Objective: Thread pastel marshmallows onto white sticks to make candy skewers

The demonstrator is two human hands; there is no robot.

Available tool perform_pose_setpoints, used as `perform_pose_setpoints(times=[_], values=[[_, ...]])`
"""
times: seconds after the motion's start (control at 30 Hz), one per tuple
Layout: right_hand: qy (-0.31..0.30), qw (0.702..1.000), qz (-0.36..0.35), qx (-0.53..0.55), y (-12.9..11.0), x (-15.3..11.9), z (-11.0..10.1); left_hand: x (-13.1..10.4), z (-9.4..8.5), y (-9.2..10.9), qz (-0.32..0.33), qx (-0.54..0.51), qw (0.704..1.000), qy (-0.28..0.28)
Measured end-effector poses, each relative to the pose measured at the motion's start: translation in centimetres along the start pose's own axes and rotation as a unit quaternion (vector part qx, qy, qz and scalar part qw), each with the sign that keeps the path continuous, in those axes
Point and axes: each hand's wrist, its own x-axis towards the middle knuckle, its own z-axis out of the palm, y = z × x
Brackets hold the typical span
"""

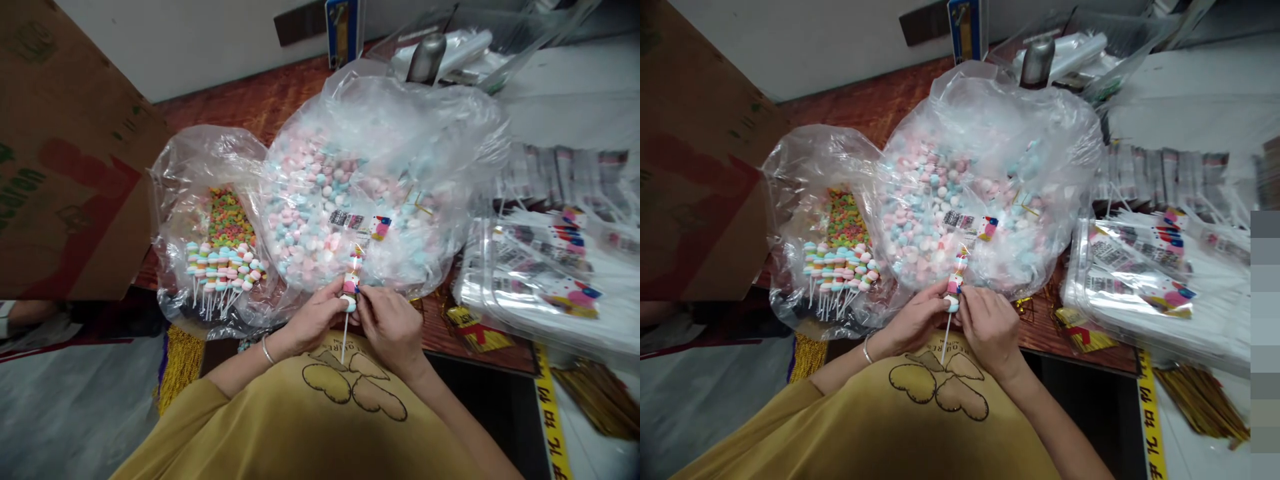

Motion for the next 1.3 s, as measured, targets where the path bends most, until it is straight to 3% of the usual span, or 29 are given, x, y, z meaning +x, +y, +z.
perform_pose_setpoints(times=[0.3,0.47,0.53,0.6,0.73,0.83,0.93,0.97,1.03,1.1,1.13,1.23,1.3], values=[[-0.015,0.997,-0.073,-0.036,-0.1,0.6,-0.3,-0.7,-0.2,-0.2,0.031,-0.017,0.999,0.037],[-0.018,0.995,-0.101,0.018,-0.6,0.6,-0.2,-1.1,-1.1,0.0,0.039,-0.022,0.998,0.044],[-0.02,0.996,-0.048,0.071,-0.8,0.2,-0.2,-1.0,-1.2,0.2,0.054,-0.038,0.996,0.055],[-0.034,0.989,0.051,0.138,-1.1,-0.3,-0.1,-0.7,-1.2,0.3,0.092,-0.055,0.991,0.081],[-0.136,0.925,0.212,0.285,-1.7,-0.8,0.4,0.3,-0.8,0.4,0.158,-0.072,0.979,0.11],[-0.149,0.886,0.261,0.353,-2.0,-0.8,0.4,1.2,-0.7,1.3,0.179,-0.101,0.975,0.085],[-0.186,0.837,0.292,0.423,-2.1,-0.9,0.3,2.2,-0.6,3.5,0.225,-0.168,0.957,0.076],[-0.19,0.837,0.289,0.424,-2.1,-1.0,0.3,2.5,-0.6,4.4,0.234,-0.186,0.952,0.07],[-0.141,0.891,0.246,0.354,-2.0,-1.1,0.5,2.9,-0.2,5.8,0.244,-0.206,0.946,0.064],[-0.044,0.965,0.157,0.206,-1.7,-1.0,0.7,3.3,0.4,6.6,0.252,-0.214,0.941,0.077],[-0.006,0.986,0.107,0.129,-1.6,-0.8,0.8,3.5,0.7,6.8,0.253,-0.218,0.938,0.089],[0.029,0.998,0.036,0.032,-1.5,-0.2,0.8,4.1,1.6,6.4,0.244,-0.227,0.937,0.104],[-0.001,0.987,0.094,0.129,-1.8,0.2,0.7,4.3,1.8,5.9,0.242,-0.225,0.94,0.084]])
